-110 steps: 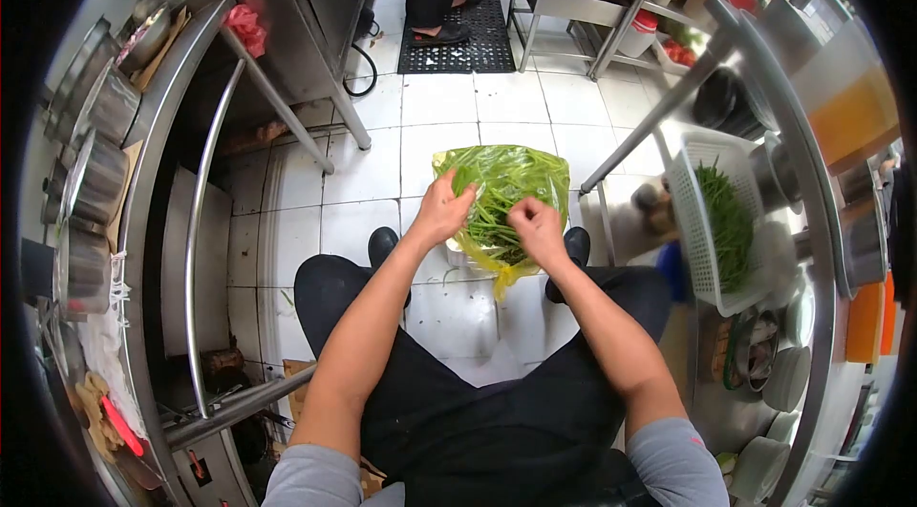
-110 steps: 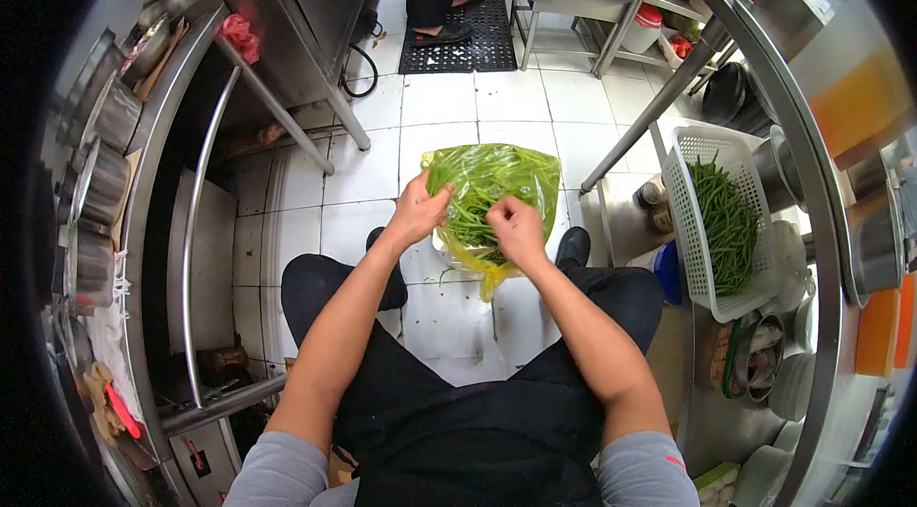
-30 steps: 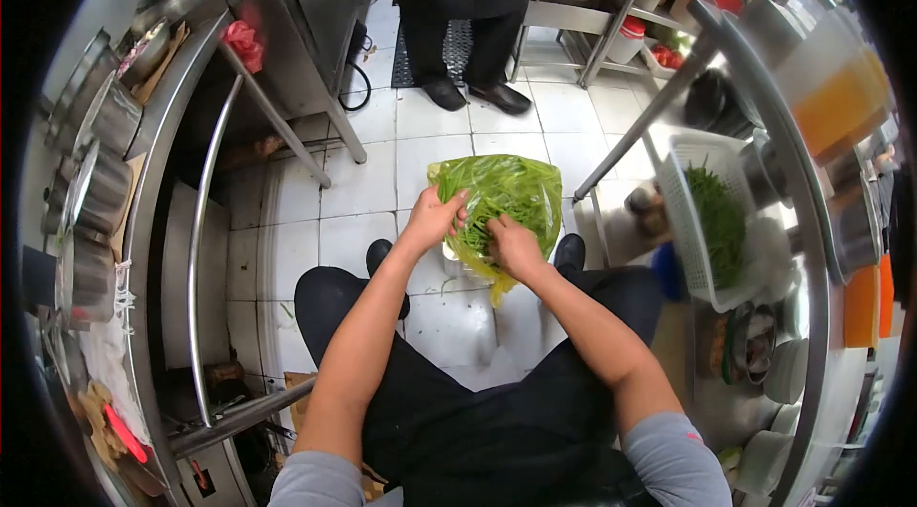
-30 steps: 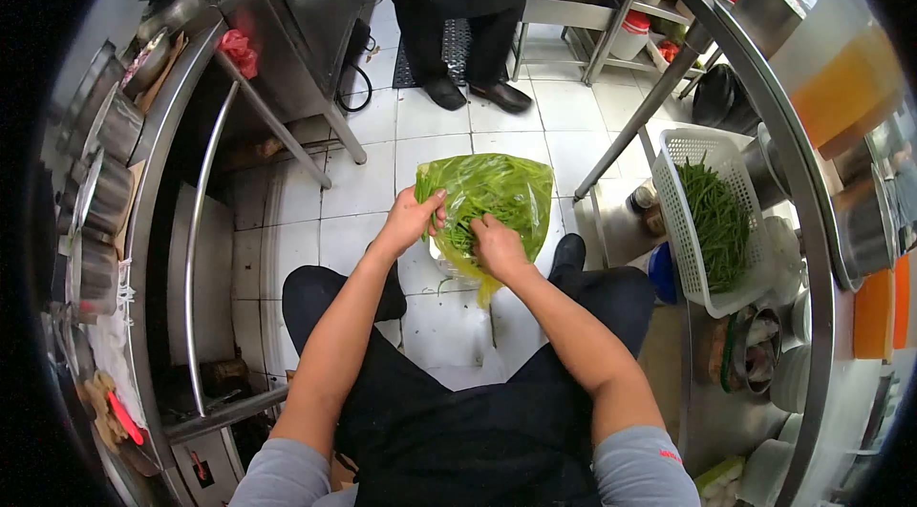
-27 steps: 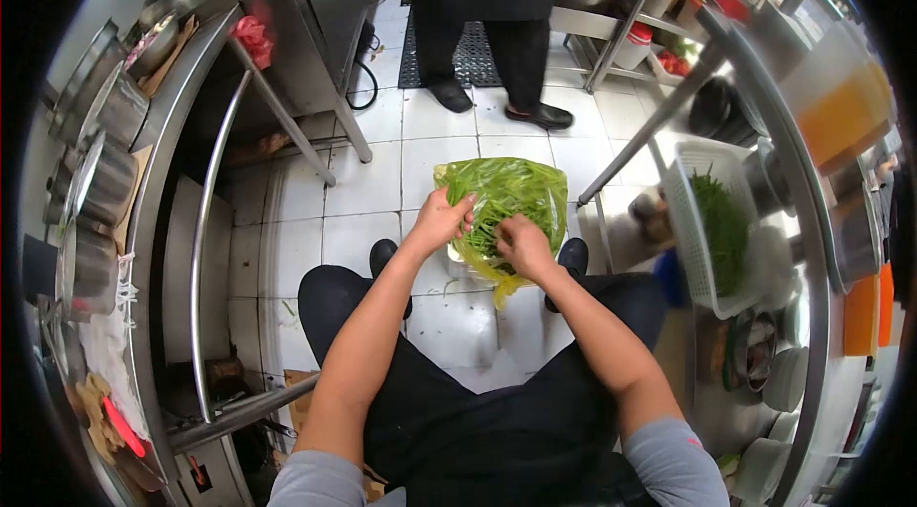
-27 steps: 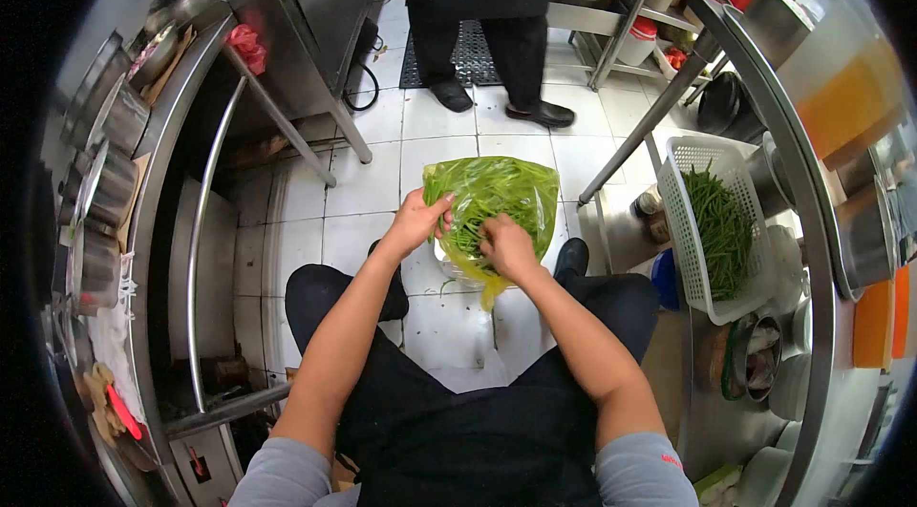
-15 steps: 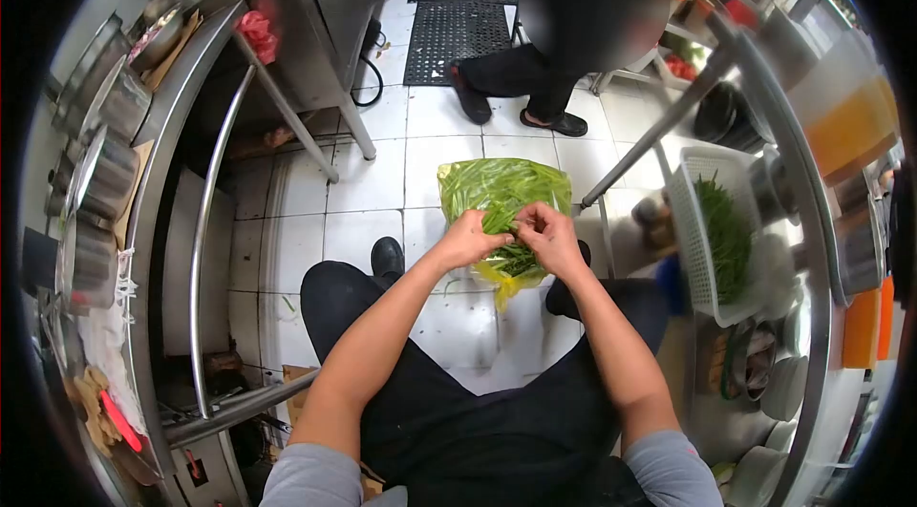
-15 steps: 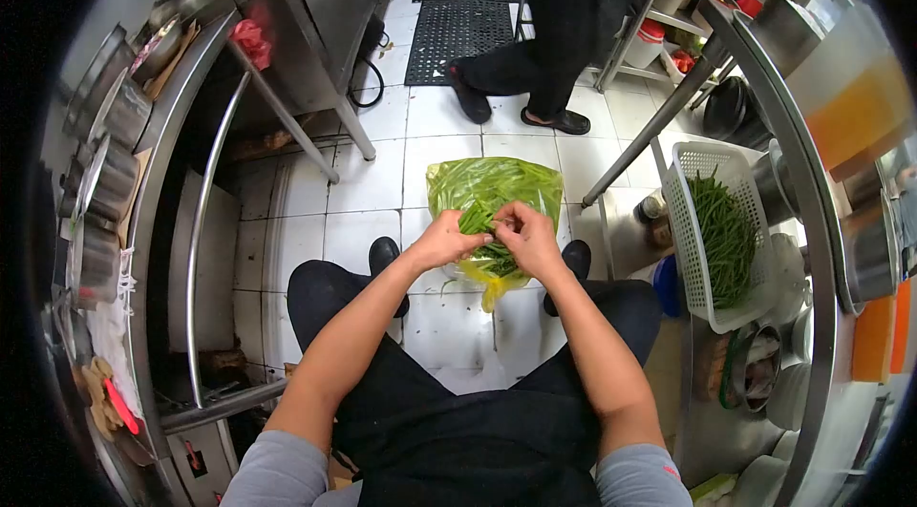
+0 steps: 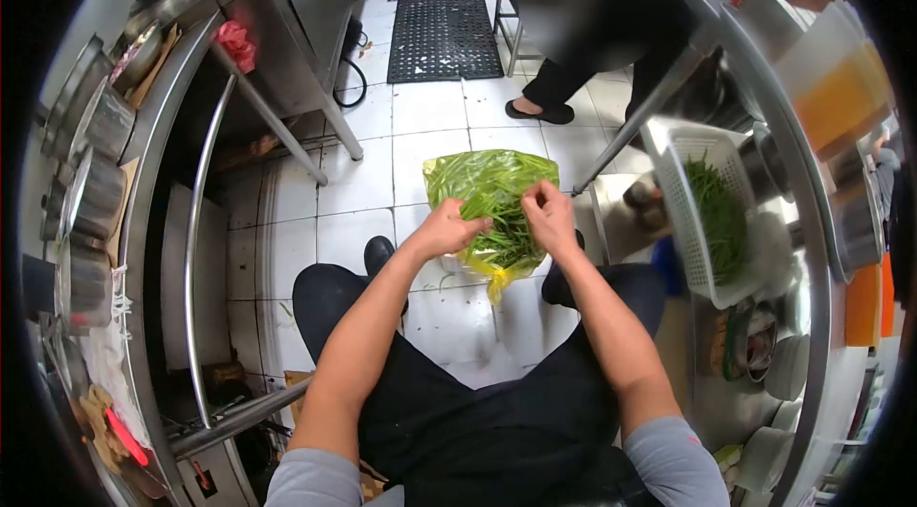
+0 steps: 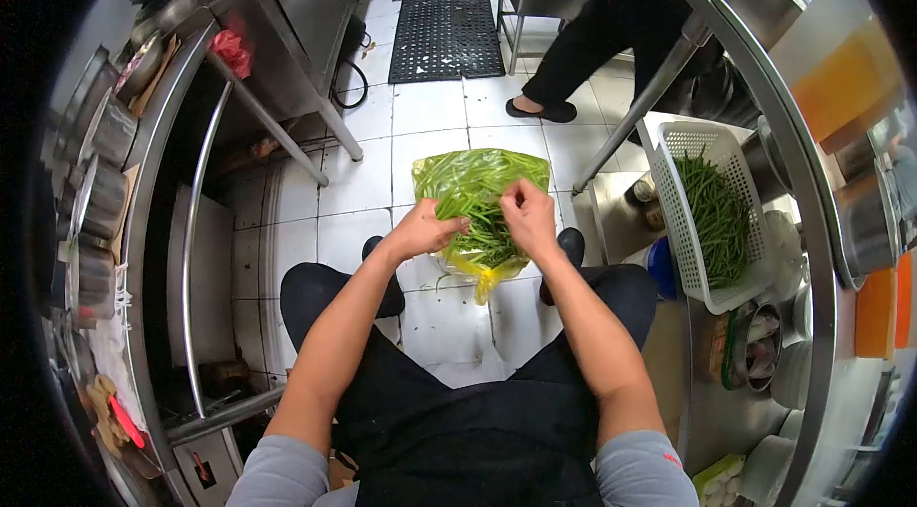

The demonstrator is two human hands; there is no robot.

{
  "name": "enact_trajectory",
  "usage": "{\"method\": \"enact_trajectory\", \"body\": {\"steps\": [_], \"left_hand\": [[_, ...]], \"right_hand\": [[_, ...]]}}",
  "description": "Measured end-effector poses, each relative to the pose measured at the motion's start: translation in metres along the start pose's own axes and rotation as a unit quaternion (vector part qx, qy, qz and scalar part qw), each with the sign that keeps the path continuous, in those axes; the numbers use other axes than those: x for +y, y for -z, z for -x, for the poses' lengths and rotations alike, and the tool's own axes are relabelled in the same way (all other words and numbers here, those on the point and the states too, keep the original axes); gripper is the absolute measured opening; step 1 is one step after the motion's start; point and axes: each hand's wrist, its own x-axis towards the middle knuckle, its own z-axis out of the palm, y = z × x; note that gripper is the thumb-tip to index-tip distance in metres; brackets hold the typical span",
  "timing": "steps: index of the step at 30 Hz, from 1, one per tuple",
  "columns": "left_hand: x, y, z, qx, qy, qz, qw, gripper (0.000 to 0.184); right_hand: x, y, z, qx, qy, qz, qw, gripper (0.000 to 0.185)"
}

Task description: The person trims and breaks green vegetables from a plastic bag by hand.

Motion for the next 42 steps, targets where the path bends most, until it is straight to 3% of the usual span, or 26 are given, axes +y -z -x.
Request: {"method": "enact_trajectory", "body": {"steps": [3,5,6,7,9,12,16,18,20,22,24,26,28,31,35,37,38,40,42], "left_hand": [[0.001,0.009,0.001,0.010,0.043,0.111,0.993,0.019],[0.002,0.011,0.003,0.077,0.023,0.202,0.976,0.020],[0.002,0.012,0.003,0.079,0.023,0.202,0.976,0.020],[0.001,0.013,0.002,0.096,0.017,0.232,0.968,0.021],[0.000,0.014,0.001,0.115,0.008,0.262,0.958,0.022],[-0.002,0.013,-0.001,0.137,-0.003,0.254,0.958,0.021],[-0.005,0.009,-0.002,0.153,-0.022,0.205,0.966,0.021],[-0.003,0.007,-0.002,0.152,-0.031,0.189,0.970,0.020],[0.000,0.006,0.000,0.158,-0.051,0.191,0.967,0.021],[-0.002,0.009,-0.002,0.178,-0.058,0.191,0.963,0.021],[-0.003,0.014,-0.003,0.196,-0.065,0.190,0.960,0.021],[-0.004,0.019,-0.004,0.261,-0.026,0.149,0.953,0.021],[-0.002,0.016,-0.004,0.282,-0.023,0.122,0.951,0.022],[-0.013,0.013,-0.010,0.259,-0.044,0.161,0.951,0.023],[-0.017,0.012,-0.010,0.163,-0.059,0.158,0.972,0.019],[-0.010,0.010,-0.004,0.121,-0.037,0.171,0.977,0.015],[-0.008,0.009,-0.003,0.128,-0.038,0.173,0.976,0.015],[-0.007,0.006,-0.003,0.085,-0.029,0.074,0.993,0.014],[-0.009,-0.003,-0.004,0.083,-0.014,0.078,0.993,0.016]], "right_hand": [[0.009,0.001,-0.002,-0.041,0.052,0.010,0.998,0.013],[0.016,-0.006,0.007,-0.047,0.254,0.085,0.962,0.017],[0.012,-0.008,0.011,-0.048,0.255,0.084,0.962,0.017],[0.007,-0.012,0.016,-0.145,0.139,0.015,0.979,0.020],[0.003,-0.019,0.022,-0.300,-0.095,-0.167,0.934,0.026],[0.001,-0.028,0.031,-0.315,-0.106,-0.190,0.924,0.023],[0.003,-0.037,0.037,-0.266,-0.115,-0.224,0.931,0.020],[-0.001,-0.033,0.035,-0.181,-0.048,-0.057,0.981,0.018],[0.011,-0.034,0.026,-0.138,-0.052,-0.067,0.987,0.018],[0.018,-0.029,0.013,-0.034,-0.057,-0.087,0.994,0.019],[0.022,-0.025,0.011,-0.061,-0.069,-0.059,0.994,0.020],[0.022,-0.026,0.017,-0.113,0.057,0.134,0.983,0.023],[0.020,-0.034,0.027,-0.151,0.075,0.146,0.975,0.022],[0.032,-0.052,0.036,-0.192,0.176,0.231,0.938,0.013],[0.035,-0.054,0.031,-0.174,0.180,0.243,0.937,0.012],[0.012,-0.039,0.024,-0.145,0.141,0.204,0.958,0.010],[0.008,-0.031,0.020,-0.095,0.178,0.144,0.969,0.009],[0.002,-0.019,0.014,-0.059,0.156,0.108,0.980,0.009],[-0.009,-0.005,0.013,-0.067,0.125,0.074,0.987,0.010]]}}
